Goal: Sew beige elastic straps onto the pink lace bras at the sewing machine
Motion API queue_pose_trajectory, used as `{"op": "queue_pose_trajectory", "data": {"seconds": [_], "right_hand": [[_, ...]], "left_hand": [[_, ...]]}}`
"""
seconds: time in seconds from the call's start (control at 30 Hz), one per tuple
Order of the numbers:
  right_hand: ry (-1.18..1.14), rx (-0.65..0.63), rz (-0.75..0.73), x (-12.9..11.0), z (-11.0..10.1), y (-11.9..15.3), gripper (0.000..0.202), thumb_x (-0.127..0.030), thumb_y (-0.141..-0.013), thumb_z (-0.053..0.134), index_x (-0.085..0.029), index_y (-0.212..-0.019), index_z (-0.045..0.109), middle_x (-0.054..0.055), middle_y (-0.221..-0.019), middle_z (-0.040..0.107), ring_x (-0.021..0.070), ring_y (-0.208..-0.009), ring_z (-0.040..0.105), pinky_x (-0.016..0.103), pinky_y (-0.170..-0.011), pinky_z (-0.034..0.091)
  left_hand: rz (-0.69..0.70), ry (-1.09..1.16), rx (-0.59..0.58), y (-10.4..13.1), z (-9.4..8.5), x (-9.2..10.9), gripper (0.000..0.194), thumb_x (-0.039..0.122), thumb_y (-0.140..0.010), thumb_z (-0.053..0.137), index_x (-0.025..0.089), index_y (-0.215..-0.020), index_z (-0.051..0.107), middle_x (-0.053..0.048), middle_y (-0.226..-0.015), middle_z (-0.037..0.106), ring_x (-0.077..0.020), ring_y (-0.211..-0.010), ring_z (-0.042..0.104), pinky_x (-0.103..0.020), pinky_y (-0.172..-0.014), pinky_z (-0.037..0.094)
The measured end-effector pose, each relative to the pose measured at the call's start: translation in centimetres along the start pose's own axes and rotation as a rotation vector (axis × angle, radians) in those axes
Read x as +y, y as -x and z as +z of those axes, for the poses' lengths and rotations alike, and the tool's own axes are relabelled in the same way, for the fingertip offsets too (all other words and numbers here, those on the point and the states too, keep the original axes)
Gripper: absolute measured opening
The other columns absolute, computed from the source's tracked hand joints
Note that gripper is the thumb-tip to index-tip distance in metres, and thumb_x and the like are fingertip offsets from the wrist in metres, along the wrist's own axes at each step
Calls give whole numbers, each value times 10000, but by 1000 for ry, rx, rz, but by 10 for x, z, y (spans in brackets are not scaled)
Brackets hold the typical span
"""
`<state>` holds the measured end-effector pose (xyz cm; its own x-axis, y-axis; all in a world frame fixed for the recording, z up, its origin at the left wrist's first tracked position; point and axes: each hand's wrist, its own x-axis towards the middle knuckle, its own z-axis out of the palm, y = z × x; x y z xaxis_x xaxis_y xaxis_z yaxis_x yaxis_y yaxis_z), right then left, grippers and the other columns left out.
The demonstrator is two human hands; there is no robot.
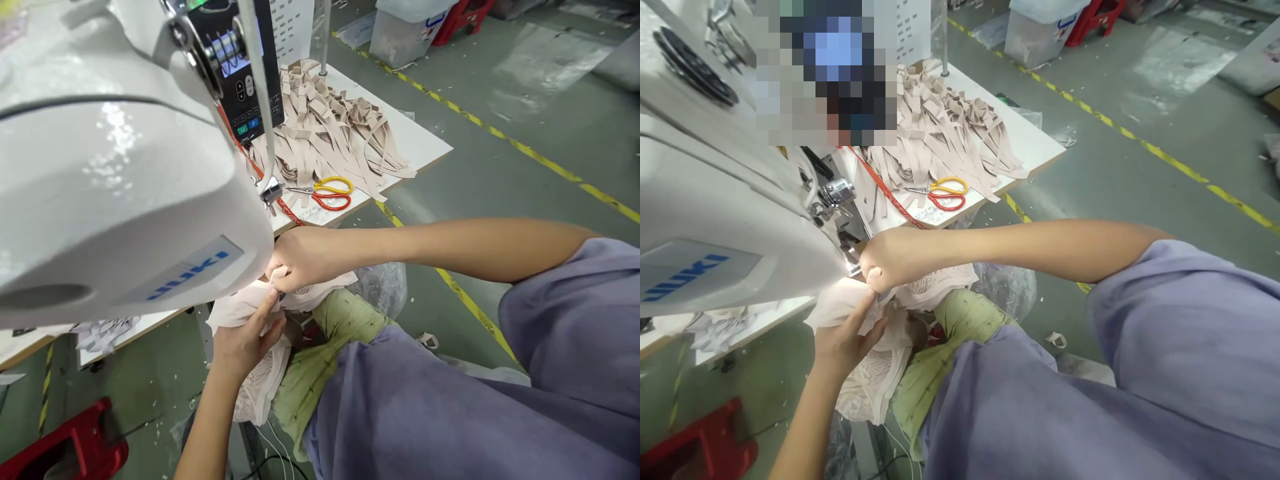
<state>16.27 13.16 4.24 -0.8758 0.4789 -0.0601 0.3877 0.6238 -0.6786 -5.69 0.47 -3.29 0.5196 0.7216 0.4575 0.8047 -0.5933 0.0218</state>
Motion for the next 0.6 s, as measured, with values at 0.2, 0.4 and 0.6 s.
{"op": "queue_pose_trajectory", "data": {"seconds": [0.2, 0.4, 0.6], "right_hand": [[55, 507, -216, 23, 37, 21, 194, -286, -941, 563, -224, -1069, 695, 105, -1236, 574, 234, -1177, 499, 399, -1000, 388], [-71, 517, -153, 24, 42, 16, 110, -212, -888, 633, -212, -897, 742, 57, -997, 658, 200, -1007, 570, 362, -950, 421], [-3, 583, -230, 25, 48, 20, 152, -250, -939, 596, -206, -976, 737, 65, -1021, 670, 183, -1029, 587, 355, -950, 460]], "left_hand": [[-145, 64, -2, -11, -9, 23, 705, 222, -816, 729, 181, -1463, 452, -153, -1272, 681, -292, -1164, 657, -389, -965, 540], [-240, 22, -29, -18, -12, 38, 624, 211, -841, 693, 157, -1427, 486, -148, -1200, 717, -283, -1064, 699, -363, -869, 569], [-296, -79, -64, -24, -16, 51, 563, 209, -864, 658, 136, -1402, 508, -129, -1044, 764, -291, -896, 731, -360, -741, 578]]}}
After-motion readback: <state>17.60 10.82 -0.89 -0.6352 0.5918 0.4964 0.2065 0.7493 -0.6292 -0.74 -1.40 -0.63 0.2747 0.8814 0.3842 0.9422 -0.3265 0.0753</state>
